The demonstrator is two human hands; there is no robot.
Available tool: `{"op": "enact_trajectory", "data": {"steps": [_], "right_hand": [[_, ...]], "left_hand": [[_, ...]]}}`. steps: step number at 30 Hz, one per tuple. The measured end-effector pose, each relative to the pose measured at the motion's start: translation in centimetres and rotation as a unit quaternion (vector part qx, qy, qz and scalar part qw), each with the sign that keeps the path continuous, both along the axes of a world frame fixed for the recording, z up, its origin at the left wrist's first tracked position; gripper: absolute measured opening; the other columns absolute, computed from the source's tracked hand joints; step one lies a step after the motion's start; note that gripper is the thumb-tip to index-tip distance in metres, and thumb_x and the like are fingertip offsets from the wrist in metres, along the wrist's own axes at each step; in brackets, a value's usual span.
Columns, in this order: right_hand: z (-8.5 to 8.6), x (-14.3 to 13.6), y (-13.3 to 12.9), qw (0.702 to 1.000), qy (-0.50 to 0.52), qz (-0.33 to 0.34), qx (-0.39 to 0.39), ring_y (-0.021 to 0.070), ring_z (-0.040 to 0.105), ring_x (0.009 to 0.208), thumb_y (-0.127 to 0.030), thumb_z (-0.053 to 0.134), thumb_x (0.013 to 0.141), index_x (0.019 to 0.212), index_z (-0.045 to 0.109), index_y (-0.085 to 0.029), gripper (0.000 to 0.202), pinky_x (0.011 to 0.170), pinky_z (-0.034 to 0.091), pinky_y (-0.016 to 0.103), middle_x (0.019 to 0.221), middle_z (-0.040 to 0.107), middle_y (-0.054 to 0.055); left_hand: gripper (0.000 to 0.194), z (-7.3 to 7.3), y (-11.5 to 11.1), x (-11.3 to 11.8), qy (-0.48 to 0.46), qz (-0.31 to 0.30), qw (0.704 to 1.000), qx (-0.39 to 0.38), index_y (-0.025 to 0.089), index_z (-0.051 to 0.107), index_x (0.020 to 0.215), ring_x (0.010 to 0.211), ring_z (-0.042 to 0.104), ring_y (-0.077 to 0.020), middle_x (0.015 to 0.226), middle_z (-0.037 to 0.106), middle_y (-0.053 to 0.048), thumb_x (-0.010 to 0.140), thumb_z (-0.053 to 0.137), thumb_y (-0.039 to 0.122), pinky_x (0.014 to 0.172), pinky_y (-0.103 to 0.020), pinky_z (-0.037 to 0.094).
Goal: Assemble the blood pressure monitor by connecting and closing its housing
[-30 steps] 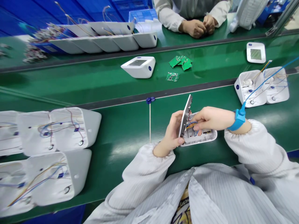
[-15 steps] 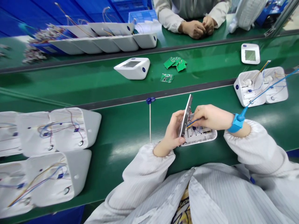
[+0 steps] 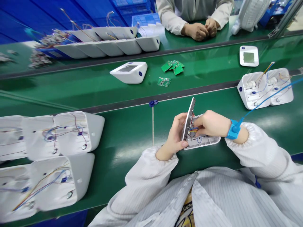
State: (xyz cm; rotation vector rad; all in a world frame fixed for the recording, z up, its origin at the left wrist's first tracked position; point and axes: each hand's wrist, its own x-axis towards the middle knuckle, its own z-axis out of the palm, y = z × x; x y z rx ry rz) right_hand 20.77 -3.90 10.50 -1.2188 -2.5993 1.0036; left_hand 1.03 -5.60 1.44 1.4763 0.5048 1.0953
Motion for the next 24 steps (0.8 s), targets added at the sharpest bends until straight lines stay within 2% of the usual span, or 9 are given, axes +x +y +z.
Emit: {"op": "enact_trajectory", "data": {"steps": [5,7,9,11,13,16,20,22,24], "right_hand": [[-0.7,0.3,-0.2,0.990,-0.048,0.055,0.122,0.0163,0.060,0.070,-0.021,0.059,0.092,0.091,0.074,-0.019,0.015,0.064,0.039,0.028,0.079,0.071,0.004],[-0.7,0.4,-0.5,0.981,-0.071,0.044,0.176,0.0201,0.061,0.081,-0.020,0.057,0.094,0.092,0.075,-0.019,0.018,0.065,0.039,0.029,0.088,0.071,0.007],[-0.4,0.3,-0.9,0.975,-0.087,0.001,0.205,0.0230,0.061,0.088,-0.021,0.056,0.094,0.090,0.075,-0.019,0.020,0.065,0.039,0.030,0.096,0.070,0.010],[-0.1,0.0,-1.5,0.978,-0.077,-0.053,0.186,0.0220,0.061,0.087,-0.020,0.056,0.094,0.090,0.076,-0.018,0.020,0.067,0.041,0.030,0.099,0.070,0.011],[0.4,-0.1,-1.8,0.987,-0.038,-0.087,0.130,0.0188,0.063,0.082,-0.017,0.057,0.092,0.092,0.076,-0.019,0.019,0.071,0.043,0.029,0.094,0.070,0.008],[1.0,0.0,-1.7,0.993,0.011,-0.109,0.041,0.0157,0.063,0.075,-0.014,0.061,0.088,0.092,0.077,-0.021,0.018,0.071,0.044,0.027,0.085,0.071,0.004],[1.2,0.3,-1.1,0.990,0.027,-0.126,-0.049,0.0140,0.061,0.070,-0.014,0.062,0.086,0.090,0.078,-0.021,0.018,0.068,0.044,0.025,0.083,0.072,0.002],[1.1,0.3,-0.9,0.990,0.019,-0.128,-0.062,0.0138,0.061,0.069,-0.014,0.064,0.084,0.086,0.078,-0.020,0.015,0.066,0.043,0.025,0.081,0.072,0.002],[1.0,0.2,-0.9,0.990,0.008,-0.135,-0.032,0.0145,0.060,0.071,-0.015,0.068,0.082,0.081,0.078,-0.019,0.011,0.067,0.043,0.026,0.082,0.070,0.003]], "left_hand": [[0.099,-0.2,-0.1,-0.1,0.002,0.001,1.000,-0.003,0.021,0.038,0.139,0.125,0.050,-0.0348,0.134,0.049,-0.016,0.065,0.079,0.071,0.108,-0.053,0.039],[0.099,-0.3,-0.1,-0.1,0.007,0.001,1.000,-0.004,0.021,0.037,0.139,0.126,0.050,-0.0349,0.134,0.049,-0.016,0.065,0.079,0.071,0.109,-0.053,0.038],[0.098,-0.3,-0.1,-0.2,0.010,-0.001,1.000,-0.007,0.022,0.037,0.139,0.127,0.049,-0.0346,0.135,0.049,-0.015,0.065,0.079,0.070,0.110,-0.052,0.037],[0.098,-0.3,-0.1,-0.2,0.007,-0.003,1.000,-0.012,0.022,0.037,0.139,0.127,0.049,-0.0345,0.135,0.049,-0.015,0.065,0.079,0.070,0.111,-0.052,0.036],[0.097,-0.2,-0.1,-0.2,0.003,-0.007,1.000,-0.012,0.022,0.037,0.139,0.128,0.049,-0.0348,0.136,0.048,-0.015,0.066,0.078,0.071,0.112,-0.053,0.035],[0.096,-0.1,0.0,-0.2,0.002,-0.012,1.000,-0.010,0.023,0.037,0.139,0.125,0.050,-0.0346,0.135,0.049,-0.015,0.067,0.076,0.072,0.109,-0.053,0.038],[0.095,0.0,0.0,-0.2,0.003,-0.010,1.000,0.000,0.022,0.038,0.138,0.122,0.051,-0.0333,0.133,0.050,-0.015,0.067,0.076,0.072,0.106,-0.052,0.040],[0.094,0.0,0.0,-0.1,0.004,-0.011,1.000,0.004,0.022,0.038,0.138,0.121,0.051,-0.0328,0.132,0.050,-0.015,0.068,0.075,0.073,0.106,-0.051,0.040],[0.094,0.0,-0.1,-0.1,0.002,-0.012,1.000,0.004,0.022,0.037,0.139,0.121,0.051,-0.0325,0.132,0.050,-0.014,0.069,0.075,0.072,0.106,-0.050,0.039]]}}
